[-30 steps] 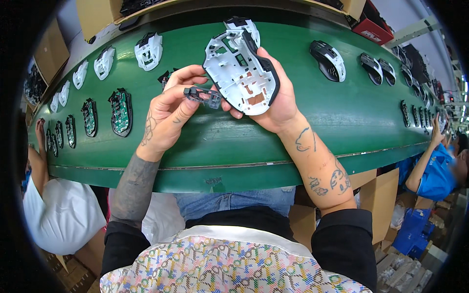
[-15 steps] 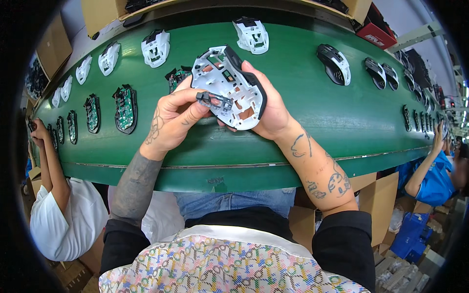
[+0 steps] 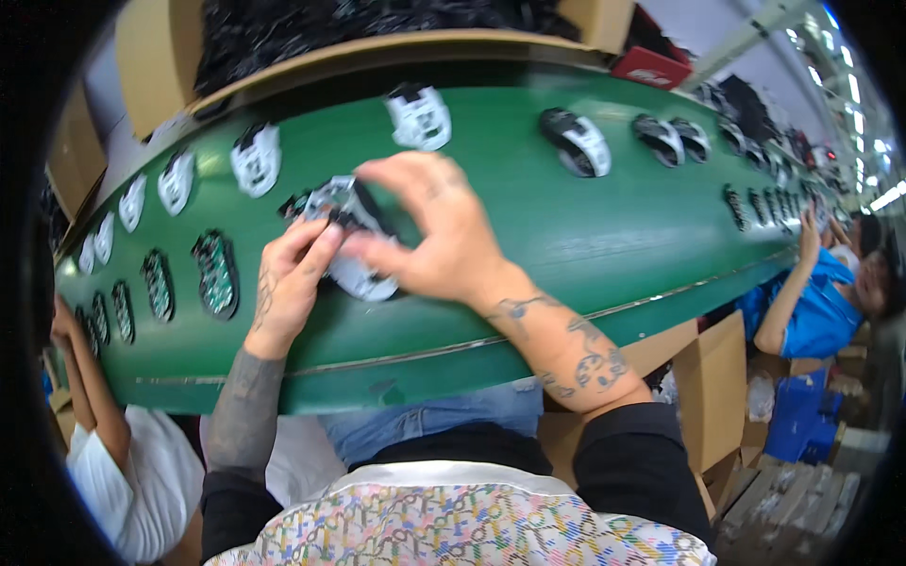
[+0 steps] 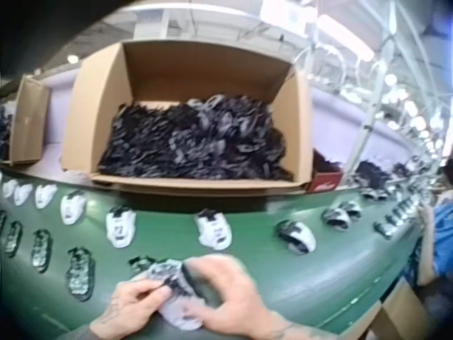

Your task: The person assembles computer mice on a green assembly line by hand. They pick up white mouse shells and black internal components, align them, and press them together to form complete units. The person handles the items one at a time, repeating the process for multiple units.

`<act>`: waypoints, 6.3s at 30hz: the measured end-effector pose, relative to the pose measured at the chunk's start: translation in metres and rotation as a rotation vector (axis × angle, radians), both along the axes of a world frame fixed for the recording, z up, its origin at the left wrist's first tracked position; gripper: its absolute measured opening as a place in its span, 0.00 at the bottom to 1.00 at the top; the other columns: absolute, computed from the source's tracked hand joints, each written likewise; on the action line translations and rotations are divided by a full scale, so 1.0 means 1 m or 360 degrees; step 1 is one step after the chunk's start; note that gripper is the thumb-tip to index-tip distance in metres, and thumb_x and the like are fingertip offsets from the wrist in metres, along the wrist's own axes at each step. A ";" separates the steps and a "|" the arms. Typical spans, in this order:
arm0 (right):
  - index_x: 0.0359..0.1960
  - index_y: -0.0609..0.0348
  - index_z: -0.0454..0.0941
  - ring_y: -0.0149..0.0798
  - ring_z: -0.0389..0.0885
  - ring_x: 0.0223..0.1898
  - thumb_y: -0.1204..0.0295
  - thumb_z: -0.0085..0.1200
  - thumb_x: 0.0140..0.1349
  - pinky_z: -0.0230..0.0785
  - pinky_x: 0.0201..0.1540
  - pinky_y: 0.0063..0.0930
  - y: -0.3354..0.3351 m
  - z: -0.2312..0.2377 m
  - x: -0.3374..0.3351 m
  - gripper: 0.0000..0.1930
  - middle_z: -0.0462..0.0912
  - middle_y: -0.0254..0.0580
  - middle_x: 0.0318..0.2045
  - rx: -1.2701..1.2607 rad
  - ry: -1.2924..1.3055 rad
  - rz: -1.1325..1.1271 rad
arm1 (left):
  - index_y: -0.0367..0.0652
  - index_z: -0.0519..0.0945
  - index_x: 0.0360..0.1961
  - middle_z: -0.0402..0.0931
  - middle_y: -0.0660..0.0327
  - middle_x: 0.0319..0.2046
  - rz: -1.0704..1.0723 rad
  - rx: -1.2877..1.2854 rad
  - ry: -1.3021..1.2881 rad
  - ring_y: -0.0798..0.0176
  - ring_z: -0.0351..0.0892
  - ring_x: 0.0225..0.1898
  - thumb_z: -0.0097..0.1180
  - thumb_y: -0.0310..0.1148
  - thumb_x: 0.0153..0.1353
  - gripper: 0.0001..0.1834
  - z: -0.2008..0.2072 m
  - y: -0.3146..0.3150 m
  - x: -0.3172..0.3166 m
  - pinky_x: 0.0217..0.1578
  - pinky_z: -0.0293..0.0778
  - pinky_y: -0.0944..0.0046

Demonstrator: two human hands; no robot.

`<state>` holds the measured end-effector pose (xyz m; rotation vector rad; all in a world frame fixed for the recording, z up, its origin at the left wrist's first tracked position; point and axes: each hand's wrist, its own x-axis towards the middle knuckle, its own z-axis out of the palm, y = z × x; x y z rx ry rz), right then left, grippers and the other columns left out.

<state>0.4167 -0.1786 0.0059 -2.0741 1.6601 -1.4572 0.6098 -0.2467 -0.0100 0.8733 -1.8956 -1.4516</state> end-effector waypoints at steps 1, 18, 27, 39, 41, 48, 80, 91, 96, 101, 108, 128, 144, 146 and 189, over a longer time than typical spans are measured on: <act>0.48 0.57 0.78 0.42 0.78 0.42 0.65 0.66 0.48 0.72 0.43 0.31 -0.001 0.003 0.002 0.24 0.78 0.44 0.43 -0.0046 0.0156 0.0065 | 0.34 0.82 0.41 0.76 0.62 0.36 0.0020 0.0076 0.0068 0.70 0.73 0.39 0.55 0.34 0.65 0.13 -0.001 0.003 -0.001 0.39 0.69 0.72; 0.48 0.65 0.79 0.25 0.77 0.40 0.74 0.55 0.64 0.70 0.44 0.18 0.022 0.006 -0.008 0.12 0.80 0.37 0.42 0.1161 -0.1249 0.0508 | 0.40 0.66 0.61 0.61 0.57 0.58 -0.0167 0.0329 0.0590 0.60 0.67 0.58 0.56 0.20 0.59 0.28 0.006 0.007 0.006 0.54 0.71 0.65; 0.46 0.65 0.79 0.23 0.76 0.36 0.71 0.56 0.64 0.69 0.41 0.16 0.127 -0.015 -0.095 0.12 0.81 0.33 0.36 0.0881 -0.1304 -0.0589 | 0.43 0.57 0.67 0.57 0.51 0.63 0.0046 0.0258 0.0455 0.55 0.67 0.60 0.54 0.25 0.59 0.35 0.013 0.013 0.009 0.52 0.70 0.63; 0.45 0.65 0.79 0.22 0.74 0.31 0.69 0.56 0.64 0.68 0.35 0.15 0.154 -0.038 -0.123 0.13 0.80 0.31 0.33 0.0269 -0.0978 -0.1329 | 0.39 0.63 0.61 0.65 0.56 0.57 -0.0084 0.0228 0.0278 0.62 0.71 0.55 0.54 0.24 0.61 0.26 0.002 0.014 0.011 0.46 0.71 0.70; 0.47 0.66 0.79 0.21 0.73 0.29 0.71 0.56 0.64 0.68 0.33 0.15 0.134 -0.034 -0.107 0.13 0.80 0.31 0.31 0.0284 -0.1098 -0.1061 | 0.38 0.65 0.58 0.69 0.57 0.54 -0.0070 0.0236 0.0250 0.64 0.73 0.53 0.54 0.24 0.62 0.24 0.001 0.014 0.012 0.46 0.71 0.70; 0.47 0.66 0.79 0.25 0.78 0.30 0.72 0.58 0.60 0.72 0.35 0.19 0.056 -0.010 -0.162 0.15 0.83 0.36 0.30 0.0367 -0.0847 -0.0898 | 0.37 0.67 0.56 0.69 0.58 0.53 -0.0139 0.0048 0.0167 0.63 0.75 0.51 0.54 0.23 0.61 0.21 0.002 0.012 0.012 0.47 0.72 0.67; 0.58 0.60 0.69 0.45 0.76 0.51 0.62 0.55 0.60 0.68 0.54 0.32 -0.087 -0.042 -0.060 0.26 0.77 0.50 0.51 0.0377 0.0132 -0.0436 | 0.35 0.78 0.38 0.76 0.57 0.39 -0.0079 -0.0794 0.0119 0.64 0.77 0.36 0.59 0.23 0.55 0.09 0.008 0.004 0.016 0.38 0.74 0.67; 0.59 0.60 0.68 0.45 0.76 0.51 0.63 0.56 0.59 0.67 0.54 0.35 -0.015 0.026 0.050 0.27 0.76 0.50 0.50 0.0389 -0.0357 0.0537 | 0.39 0.58 0.63 0.67 0.57 0.54 -0.0030 0.0729 0.0875 0.61 0.71 0.54 0.56 0.40 0.62 0.32 0.001 0.003 0.035 0.53 0.71 0.61; 0.58 0.58 0.71 0.45 0.76 0.51 0.59 0.57 0.59 0.67 0.54 0.35 -0.015 0.005 0.040 0.27 0.77 0.48 0.51 0.0209 -0.0264 0.0487 | 0.38 0.63 0.58 0.71 0.56 0.50 -0.0016 0.0715 0.0885 0.61 0.73 0.51 0.60 0.30 0.54 0.31 0.007 0.000 0.031 0.54 0.69 0.60; 0.36 0.58 0.81 0.35 0.81 0.36 0.69 0.59 0.58 0.73 0.37 0.26 -0.063 0.005 0.008 0.08 0.83 0.40 0.35 0.0150 -0.0496 -0.0069 | 0.35 0.63 0.56 0.71 0.53 0.49 0.0035 0.0671 0.0907 0.60 0.73 0.52 0.60 0.29 0.56 0.28 0.008 -0.009 0.043 0.53 0.71 0.61; 0.42 0.53 0.82 0.50 0.81 0.41 0.64 0.57 0.55 0.73 0.46 0.37 -0.192 0.063 -0.094 0.14 0.83 0.49 0.35 0.0344 0.0519 -0.0524 | 0.33 0.57 0.58 0.69 0.51 0.51 0.0092 0.0687 0.1013 0.60 0.73 0.52 0.61 0.30 0.58 0.33 0.007 -0.010 0.035 0.53 0.71 0.61; 0.41 0.52 0.84 0.47 0.82 0.45 0.65 0.62 0.52 0.71 0.53 0.34 -0.210 0.082 -0.092 0.14 0.84 0.45 0.40 0.0687 0.0715 -0.0723 | 0.32 0.58 0.59 0.71 0.52 0.49 0.0087 0.0728 0.0878 0.62 0.75 0.48 0.62 0.32 0.57 0.34 0.007 -0.015 0.048 0.50 0.73 0.63; 0.47 0.63 0.76 0.32 0.83 0.32 0.71 0.54 0.64 0.76 0.31 0.20 -0.028 0.047 0.038 0.12 0.82 0.39 0.34 0.0745 -0.1590 0.0487 | 0.40 0.59 0.56 0.70 0.54 0.49 0.0093 0.0670 0.0973 0.63 0.75 0.47 0.63 0.38 0.58 0.31 0.005 -0.013 0.050 0.48 0.73 0.62; 0.48 0.64 0.75 0.32 0.83 0.33 0.73 0.55 0.63 0.77 0.33 0.22 -0.019 0.026 0.044 0.13 0.82 0.42 0.35 0.0578 -0.1562 0.0490 | 0.40 0.59 0.57 0.70 0.56 0.48 0.0008 0.0734 0.0902 0.63 0.73 0.49 0.61 0.40 0.60 0.31 0.002 -0.012 0.052 0.50 0.72 0.62; 0.39 0.57 0.71 0.24 0.72 0.35 0.65 0.61 0.60 0.68 0.38 0.19 -0.026 -0.021 0.111 0.14 0.73 0.29 0.32 0.0475 -0.1669 0.0446 | 0.37 0.52 0.65 0.61 0.52 0.54 0.0484 -0.0446 0.0193 0.55 0.65 0.54 0.64 0.47 0.54 0.46 -0.008 -0.003 0.065 0.54 0.65 0.56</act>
